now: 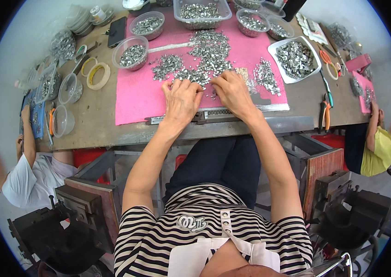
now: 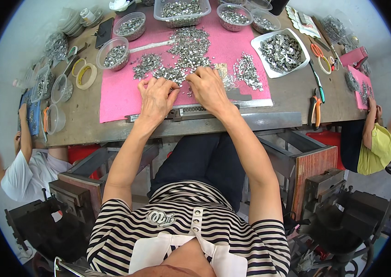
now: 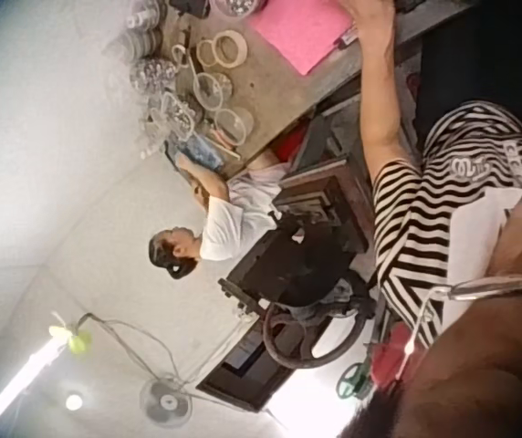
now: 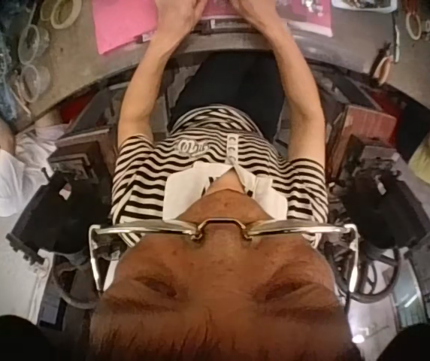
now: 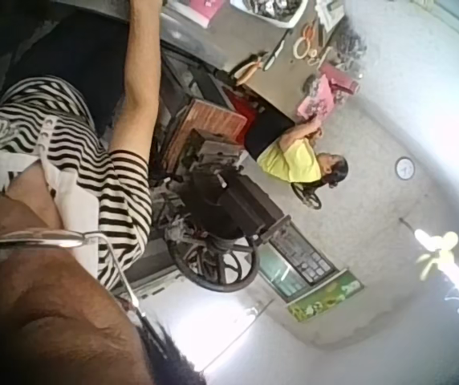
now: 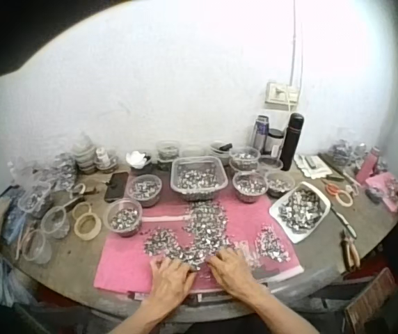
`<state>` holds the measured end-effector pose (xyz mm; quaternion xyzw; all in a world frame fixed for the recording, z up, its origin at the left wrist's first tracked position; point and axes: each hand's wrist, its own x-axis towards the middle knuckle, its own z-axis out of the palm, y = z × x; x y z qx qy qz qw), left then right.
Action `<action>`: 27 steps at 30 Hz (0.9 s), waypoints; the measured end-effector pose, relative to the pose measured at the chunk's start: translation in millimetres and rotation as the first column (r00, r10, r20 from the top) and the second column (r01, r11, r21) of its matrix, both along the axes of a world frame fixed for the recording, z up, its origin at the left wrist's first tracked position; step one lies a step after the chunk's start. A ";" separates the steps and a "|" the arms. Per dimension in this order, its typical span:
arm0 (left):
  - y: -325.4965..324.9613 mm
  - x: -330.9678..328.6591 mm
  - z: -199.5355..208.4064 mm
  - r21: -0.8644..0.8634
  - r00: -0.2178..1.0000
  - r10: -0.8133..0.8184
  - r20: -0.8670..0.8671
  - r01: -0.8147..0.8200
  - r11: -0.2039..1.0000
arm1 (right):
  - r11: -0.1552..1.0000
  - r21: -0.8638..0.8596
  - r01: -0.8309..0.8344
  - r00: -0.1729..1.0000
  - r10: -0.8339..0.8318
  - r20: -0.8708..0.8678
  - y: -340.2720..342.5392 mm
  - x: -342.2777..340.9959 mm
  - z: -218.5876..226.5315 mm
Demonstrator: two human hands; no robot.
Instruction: The person sits at a workbench and repeatedly picks up small silver metal pieces from a pink mat. They place each piece into a metal jig and press down on a lever to secure a component. The person then removes the finished piece and places it into a white tray. This process is repeated continuously throughout the video.
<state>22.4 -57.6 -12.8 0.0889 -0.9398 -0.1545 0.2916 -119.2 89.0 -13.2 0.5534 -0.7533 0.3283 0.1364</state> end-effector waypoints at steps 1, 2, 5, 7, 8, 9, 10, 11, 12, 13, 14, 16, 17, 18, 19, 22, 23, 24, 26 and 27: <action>0.1 -0.1 0.4 -0.009 1.000 0.004 0.003 -0.003 1.000 | 1.000 0.027 0.001 1.000 -0.001 -0.005 -4.7 -3.1 -3.1; -0.8 -1.0 0.4 -0.005 1.000 -0.007 0.004 0.007 1.000 | 0.999 0.053 0.002 1.000 -0.002 -0.010 -8.1 -5.8 -5.3; -3.8 -2.5 -1.3 0.015 0.999 -0.030 0.020 0.030 0.999 | 0.996 0.090 -0.014 1.000 0.016 -0.017 -12.9 -7.0 -4.2; -4.7 -3.4 0.4 0.036 0.998 -0.049 0.040 0.047 0.998 | 0.997 0.068 -0.031 0.999 0.029 0.024 -10.4 -10.1 -2.2; -4.4 -3.3 0.1 0.029 0.998 -0.049 0.029 0.048 0.998 | 0.998 0.056 -0.039 0.998 0.036 0.045 -7.9 -10.6 -0.3; -4.4 -2.7 -0.4 0.022 0.999 -0.046 0.018 0.046 0.999 | 0.999 0.038 -0.038 0.997 0.035 0.068 -4.3 -9.9 2.2; -3.9 -2.2 -0.7 0.015 0.999 -0.044 0.007 0.044 0.999 | 0.999 0.039 -0.036 0.997 0.033 0.073 0.7 -8.8 5.9; -2.6 -1.8 -0.6 -0.007 0.999 -0.045 0.006 0.045 0.999 | 0.999 0.039 -0.035 0.996 0.032 0.078 7.2 -7.2 10.1; -3.0 -1.5 -0.7 -0.013 0.999 -0.046 0.007 0.046 0.999 | 0.999 0.037 -0.035 0.996 0.032 0.082 13.3 -5.3 14.1; -3.9 -1.5 -1.1 -0.018 0.999 -0.046 0.009 0.046 0.999 | 0.999 -0.005 -0.053 0.994 0.054 0.093 21.4 -2.2 16.7; -4.3 -1.3 -1.4 -0.024 0.999 -0.045 0.010 0.045 0.999 | 0.999 0.011 -0.042 0.993 0.041 0.113 31.6 1.8 19.0; -4.0 -2.1 -0.3 -0.024 0.998 -0.062 0.013 0.062 0.998 | 0.999 0.042 -0.018 0.989 0.012 0.149 53.1 9.9 23.4; -3.6 -2.1 0.3 -0.024 0.998 -0.068 0.015 0.068 0.997 | 0.999 0.031 -0.019 0.985 0.013 0.174 60.9 13.3 22.5; 0.0 -1.7 2.1 -0.003 0.996 -0.090 0.000 0.090 0.996 | 1.000 0.019 -0.017 0.980 0.013 0.200 68.5 16.6 19.6; 6.6 -0.2 4.9 0.018 0.994 -0.112 -0.016 0.113 0.993 | 1.000 0.008 -0.015 0.974 0.013 0.225 73.9 20.3 17.0; 30.9 4.6 12.8 0.068 0.982 -0.182 -0.043 0.184 0.980 | 1.000 -0.006 0.010 0.971 -0.008 0.241 82.3 31.2 12.5; 39.0 5.5 13.4 0.085 0.978 -0.204 -0.048 0.208 0.974 | 1.000 -0.013 0.021 0.971 -0.017 0.240 83.0 34.3 10.4; 44.3 6.0 14.3 0.101 0.973 -0.225 -0.054 0.230 0.968 | 0.999 -0.022 0.030 0.971 -0.023 0.239 82.2 37.6 8.3; 45.1 5.8 12.6 0.104 0.975 -0.217 -0.046 0.220 0.970 | 0.998 -0.043 0.049 0.971 -0.037 0.238 80.4 42.0 4.0; 40.5 5.4 12.2 0.100 0.980 -0.194 -0.042 0.198 0.975 | 0.997 -0.057 0.060 0.971 -0.045 0.237 79.3 43.3 1.9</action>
